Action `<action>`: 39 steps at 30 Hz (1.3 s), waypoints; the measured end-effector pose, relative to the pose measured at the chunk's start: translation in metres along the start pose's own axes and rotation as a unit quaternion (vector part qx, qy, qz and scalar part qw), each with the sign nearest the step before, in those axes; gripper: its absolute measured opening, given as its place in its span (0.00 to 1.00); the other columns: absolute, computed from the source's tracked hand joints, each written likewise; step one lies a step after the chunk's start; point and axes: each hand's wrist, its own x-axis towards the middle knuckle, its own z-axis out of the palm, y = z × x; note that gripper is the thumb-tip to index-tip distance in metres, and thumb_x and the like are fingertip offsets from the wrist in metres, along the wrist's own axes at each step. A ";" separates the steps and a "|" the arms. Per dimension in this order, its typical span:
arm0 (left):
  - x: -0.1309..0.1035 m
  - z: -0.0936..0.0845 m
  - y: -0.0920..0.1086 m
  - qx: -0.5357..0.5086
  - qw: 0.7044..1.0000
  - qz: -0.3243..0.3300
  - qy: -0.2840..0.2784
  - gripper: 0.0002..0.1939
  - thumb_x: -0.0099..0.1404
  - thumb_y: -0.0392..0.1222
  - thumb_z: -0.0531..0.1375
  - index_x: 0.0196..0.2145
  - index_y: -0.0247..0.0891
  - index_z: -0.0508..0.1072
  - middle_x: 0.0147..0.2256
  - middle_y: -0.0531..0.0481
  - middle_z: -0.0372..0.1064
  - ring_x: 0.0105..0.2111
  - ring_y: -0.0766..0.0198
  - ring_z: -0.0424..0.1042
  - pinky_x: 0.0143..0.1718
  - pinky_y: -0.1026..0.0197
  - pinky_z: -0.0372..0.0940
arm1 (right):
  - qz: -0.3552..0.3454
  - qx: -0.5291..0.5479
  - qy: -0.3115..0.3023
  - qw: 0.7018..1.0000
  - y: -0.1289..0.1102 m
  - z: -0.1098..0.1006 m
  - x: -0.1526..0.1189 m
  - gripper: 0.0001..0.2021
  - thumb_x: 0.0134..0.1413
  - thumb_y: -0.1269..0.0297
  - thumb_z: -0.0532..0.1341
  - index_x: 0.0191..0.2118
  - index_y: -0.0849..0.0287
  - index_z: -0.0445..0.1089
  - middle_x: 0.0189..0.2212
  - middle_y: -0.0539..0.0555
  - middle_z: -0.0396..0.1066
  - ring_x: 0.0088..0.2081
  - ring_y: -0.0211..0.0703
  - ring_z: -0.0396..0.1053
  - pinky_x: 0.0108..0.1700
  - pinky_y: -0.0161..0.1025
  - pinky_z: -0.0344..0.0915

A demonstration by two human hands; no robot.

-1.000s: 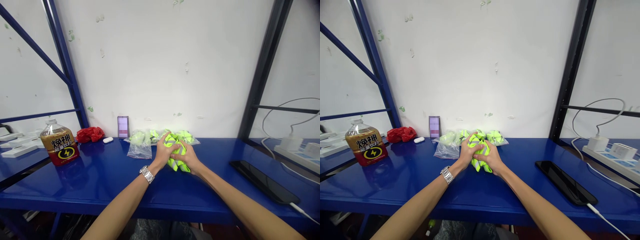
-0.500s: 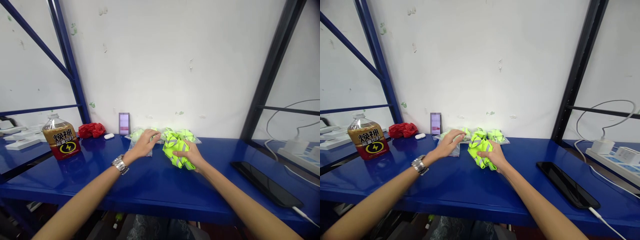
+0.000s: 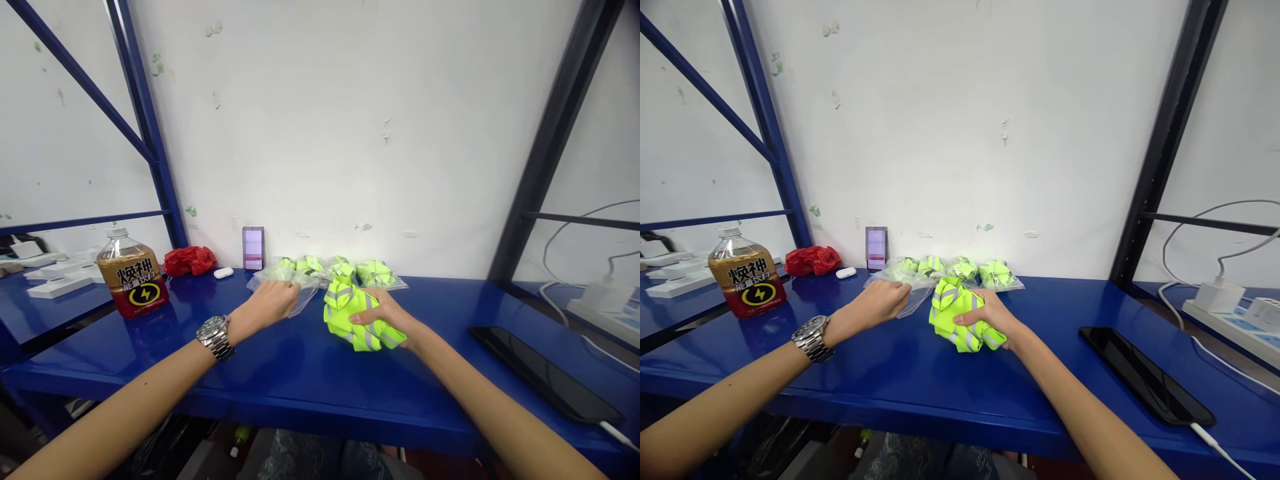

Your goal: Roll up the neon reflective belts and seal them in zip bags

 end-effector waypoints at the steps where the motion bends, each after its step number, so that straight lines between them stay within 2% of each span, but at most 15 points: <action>1: 0.003 -0.002 0.008 0.011 1.000 0.010 0.012 0.10 0.66 0.35 0.48 0.31 0.34 0.68 0.24 0.46 0.66 0.21 0.64 0.63 0.25 0.63 0.55 | 0.010 0.006 -0.023 1.000 -0.001 0.001 -0.001 0.14 0.32 0.68 0.71 0.32 0.61 0.74 0.26 0.51 0.74 0.29 0.45 0.71 0.32 0.40 0.67; 4: 0.009 -0.009 0.028 0.025 0.996 0.052 0.072 0.11 0.67 0.34 0.47 0.31 0.34 0.66 0.24 0.47 0.64 0.22 0.64 0.62 0.25 0.62 0.56 | 0.040 -0.001 -0.058 0.997 -0.003 0.004 -0.002 0.12 0.31 0.69 0.71 0.29 0.62 0.74 0.24 0.51 0.73 0.27 0.43 0.69 0.30 0.38 0.65; 6: 0.010 -0.013 0.036 0.022 0.988 0.090 0.121 0.13 0.68 0.32 0.44 0.31 0.34 0.66 0.24 0.48 0.63 0.23 0.64 0.62 0.26 0.61 0.57 | 0.054 -0.009 -0.061 0.997 -0.002 0.005 -0.002 0.12 0.30 0.70 0.71 0.28 0.61 0.74 0.24 0.51 0.73 0.27 0.42 0.69 0.29 0.37 0.64; 8: 0.008 -0.014 0.041 0.023 0.980 0.140 0.141 0.13 0.68 0.30 0.43 0.34 0.34 0.66 0.26 0.48 0.63 0.25 0.63 0.62 0.28 0.59 0.59 | 0.060 -0.011 -0.052 0.997 0.001 0.003 -0.001 0.11 0.29 0.69 0.71 0.26 0.61 0.73 0.24 0.50 0.73 0.27 0.42 0.69 0.29 0.37 0.64; 10: 0.006 -0.016 0.043 0.024 0.974 0.185 0.129 0.12 0.68 0.29 0.44 0.37 0.33 0.66 0.28 0.47 0.64 0.26 0.63 0.62 0.30 0.59 0.60 | 0.054 -0.019 -0.043 0.997 0.003 0.000 0.001 0.11 0.30 0.69 0.71 0.26 0.61 0.72 0.25 0.50 0.72 0.27 0.41 0.68 0.29 0.36 0.63; 13: 0.003 -0.024 0.045 0.009 0.974 0.206 0.093 0.12 0.68 0.31 0.44 0.39 0.34 0.66 0.30 0.46 0.65 0.29 0.62 0.62 0.33 0.57 0.61 | 0.037 -0.051 -0.042 0.997 0.004 -0.005 0.002 0.12 0.30 0.67 0.71 0.27 0.61 0.72 0.25 0.49 0.72 0.27 0.41 0.67 0.28 0.35 0.62; 16: 0.002 -0.040 0.044 -0.002 0.972 0.223 0.070 0.12 0.70 0.45 0.50 0.43 0.35 0.66 0.40 0.40 0.67 0.40 0.54 0.66 0.42 0.51 0.62 | 0.021 -0.093 -0.059 0.994 0.001 -0.008 0.002 0.12 0.31 0.67 0.71 0.27 0.60 0.72 0.25 0.48 0.71 0.28 0.41 0.67 0.28 0.35 0.61; 19: 0.004 -0.052 0.039 -0.015 0.965 0.254 0.056 0.30 0.55 0.60 0.63 0.49 0.39 0.63 0.58 0.34 0.54 0.58 0.41 0.53 0.56 0.41 0.53 | 0.010 -0.125 -0.073 0.989 -0.003 -0.007 0.000 0.11 0.31 0.66 0.71 0.27 0.60 0.72 0.25 0.48 0.71 0.28 0.41 0.67 0.30 0.35 0.61; 21: 0.007 -0.052 0.035 -0.016 0.966 0.256 0.041 0.40 0.46 0.56 0.71 0.52 0.42 0.60 0.64 0.35 0.44 0.63 0.40 0.44 0.61 0.40 0.44 | 0.001 -0.136 -0.090 0.987 -0.006 -0.006 -0.001 0.12 0.32 0.66 0.71 0.28 0.60 0.73 0.25 0.48 0.72 0.29 0.42 0.67 0.30 0.36 0.61; 24: 0.010 -0.043 0.034 0.002 0.973 0.229 0.012 0.51 0.42 0.46 0.73 0.59 0.41 0.52 0.63 0.33 0.46 0.62 0.41 0.47 0.61 0.40 0.40 | -0.011 -0.138 -0.125 0.982 -0.009 -0.004 -0.002 0.13 0.33 0.64 0.71 0.31 0.59 0.74 0.25 0.48 0.72 0.28 0.43 0.68 0.31 0.37 0.62; 27: 0.011 -0.031 0.039 0.003 0.980 0.200 0.002 0.55 0.47 0.46 0.69 0.64 0.34 0.42 0.60 0.30 0.53 0.57 0.41 0.56 0.59 0.39 0.44 | -0.018 -0.150 -0.136 0.979 -0.008 -0.006 -0.002 0.14 0.32 0.64 0.71 0.31 0.60 0.74 0.25 0.48 0.72 0.28 0.43 0.68 0.30 0.37 0.63; 30: 0.011 -0.026 0.048 0.009 0.978 0.208 0.007 0.54 0.51 0.46 0.66 0.65 0.30 0.38 0.57 0.30 0.56 0.55 0.41 0.58 0.57 0.40 0.47 | -0.011 -0.158 -0.123 0.980 -0.005 -0.009 -0.001 0.17 0.32 0.64 0.72 0.34 0.60 0.74 0.29 0.50 0.73 0.33 0.46 0.69 0.33 0.39 0.65; 33: 0.013 -0.025 0.056 0.029 0.971 0.236 0.017 0.49 0.55 0.44 0.63 0.65 0.29 0.39 0.56 0.30 0.58 0.55 0.41 0.58 0.56 0.39 0.48 | -0.003 -0.151 -0.060 0.987 -0.003 -0.008 0.000 0.30 0.29 0.64 0.73 0.46 0.57 0.71 0.42 0.53 0.72 0.43 0.50 0.68 0.40 0.41 0.66; 35: 0.015 -0.026 0.060 0.045 0.967 0.249 0.018 0.47 0.55 0.43 0.63 0.64 0.30 0.40 0.56 0.29 0.57 0.55 0.41 0.58 0.56 0.39 0.49 | -0.002 -0.143 -0.049 0.988 -0.002 -0.007 0.001 0.35 0.28 0.65 0.74 0.51 0.54 0.68 0.47 0.53 0.69 0.47 0.51 0.66 0.42 0.41 0.66; 39: 0.015 -0.029 0.062 0.048 0.968 0.247 0.024 0.49 0.54 0.45 0.65 0.64 0.29 0.42 0.59 0.28 0.53 0.58 0.40 0.55 0.57 0.39 0.48 | 0.009 -0.120 -0.110 0.987 -0.001 -0.008 0.002 0.24 0.32 0.65 0.72 0.42 0.58 0.73 0.34 0.51 0.72 0.38 0.48 0.69 0.38 0.41 0.66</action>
